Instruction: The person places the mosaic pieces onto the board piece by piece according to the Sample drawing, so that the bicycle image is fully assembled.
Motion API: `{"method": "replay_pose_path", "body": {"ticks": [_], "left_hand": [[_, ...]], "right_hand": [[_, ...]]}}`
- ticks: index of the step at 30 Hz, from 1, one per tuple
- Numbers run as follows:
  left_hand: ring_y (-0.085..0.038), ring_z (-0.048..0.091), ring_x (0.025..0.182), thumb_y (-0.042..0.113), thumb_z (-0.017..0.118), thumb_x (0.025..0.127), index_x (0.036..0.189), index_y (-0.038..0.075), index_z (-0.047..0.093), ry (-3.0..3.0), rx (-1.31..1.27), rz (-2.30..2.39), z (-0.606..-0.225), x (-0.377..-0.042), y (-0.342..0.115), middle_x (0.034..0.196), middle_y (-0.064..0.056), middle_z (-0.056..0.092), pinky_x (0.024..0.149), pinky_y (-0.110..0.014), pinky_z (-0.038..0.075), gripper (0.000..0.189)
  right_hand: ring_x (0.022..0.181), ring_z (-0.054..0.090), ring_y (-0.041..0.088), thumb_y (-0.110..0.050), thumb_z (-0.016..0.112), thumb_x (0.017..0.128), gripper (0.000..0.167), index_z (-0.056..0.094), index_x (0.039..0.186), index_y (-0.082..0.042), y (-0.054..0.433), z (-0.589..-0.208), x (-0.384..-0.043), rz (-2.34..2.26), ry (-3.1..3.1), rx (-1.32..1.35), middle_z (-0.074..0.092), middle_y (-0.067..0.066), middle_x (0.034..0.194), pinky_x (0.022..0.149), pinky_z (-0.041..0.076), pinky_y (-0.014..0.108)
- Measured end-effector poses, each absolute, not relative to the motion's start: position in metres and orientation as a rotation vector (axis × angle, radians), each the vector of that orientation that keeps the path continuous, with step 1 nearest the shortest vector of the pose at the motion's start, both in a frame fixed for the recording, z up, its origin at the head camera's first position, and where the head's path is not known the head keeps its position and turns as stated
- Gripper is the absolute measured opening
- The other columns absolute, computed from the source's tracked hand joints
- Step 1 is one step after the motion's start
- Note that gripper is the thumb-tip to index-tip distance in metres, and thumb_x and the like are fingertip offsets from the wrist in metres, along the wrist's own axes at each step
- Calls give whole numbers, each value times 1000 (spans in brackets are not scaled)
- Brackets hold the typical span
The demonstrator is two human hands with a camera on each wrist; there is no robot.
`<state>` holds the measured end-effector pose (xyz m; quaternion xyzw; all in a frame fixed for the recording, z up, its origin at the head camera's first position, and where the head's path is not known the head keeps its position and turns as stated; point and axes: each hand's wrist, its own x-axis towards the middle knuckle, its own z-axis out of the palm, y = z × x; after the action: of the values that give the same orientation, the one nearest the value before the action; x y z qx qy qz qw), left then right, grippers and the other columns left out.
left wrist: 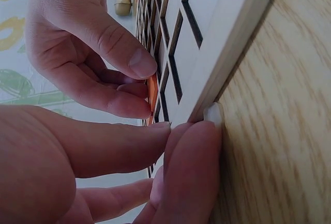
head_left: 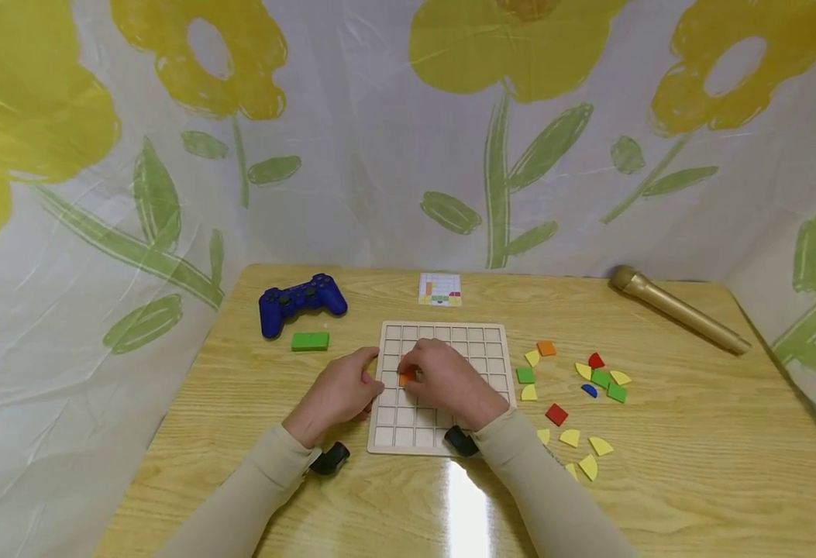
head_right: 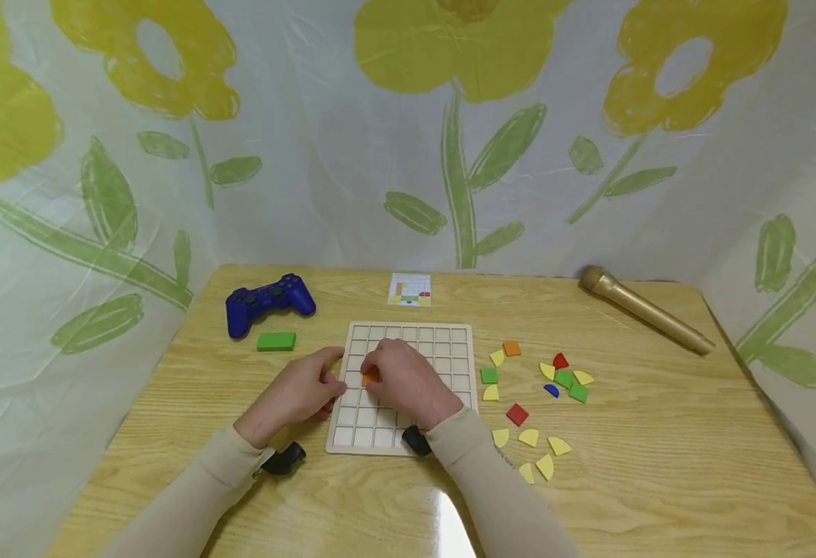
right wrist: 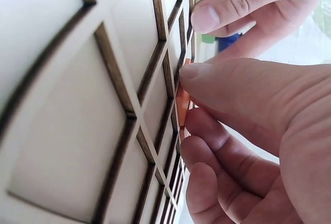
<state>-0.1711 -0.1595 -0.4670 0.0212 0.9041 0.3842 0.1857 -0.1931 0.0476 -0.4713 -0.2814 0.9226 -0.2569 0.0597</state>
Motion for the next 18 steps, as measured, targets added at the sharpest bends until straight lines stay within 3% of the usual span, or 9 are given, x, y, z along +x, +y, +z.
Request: {"method": "replay_pose_path", "body": {"ticks": [8,18], "left_hand": [[-19,66,63,12,72,103,166,13,43,2528,37,1110,-470,-170,-158,89,-7,68,59,-31,59,69],[-20,66,64,10,71,103,166,12,42,2526,50,1136,-470,-169,-158,89,-8,68,59,-32,61,70]], "right_hand": [[98,67,20,-12,80,96,17,83,112,-8,65,-465,-191,-819,2800,-823,75,5,107,93,59,40],[108,70,26,-10,78,97,22,81,119,-6,157,-464,-194,-866,2888,-550,75,8,116,98,60,49]]}}
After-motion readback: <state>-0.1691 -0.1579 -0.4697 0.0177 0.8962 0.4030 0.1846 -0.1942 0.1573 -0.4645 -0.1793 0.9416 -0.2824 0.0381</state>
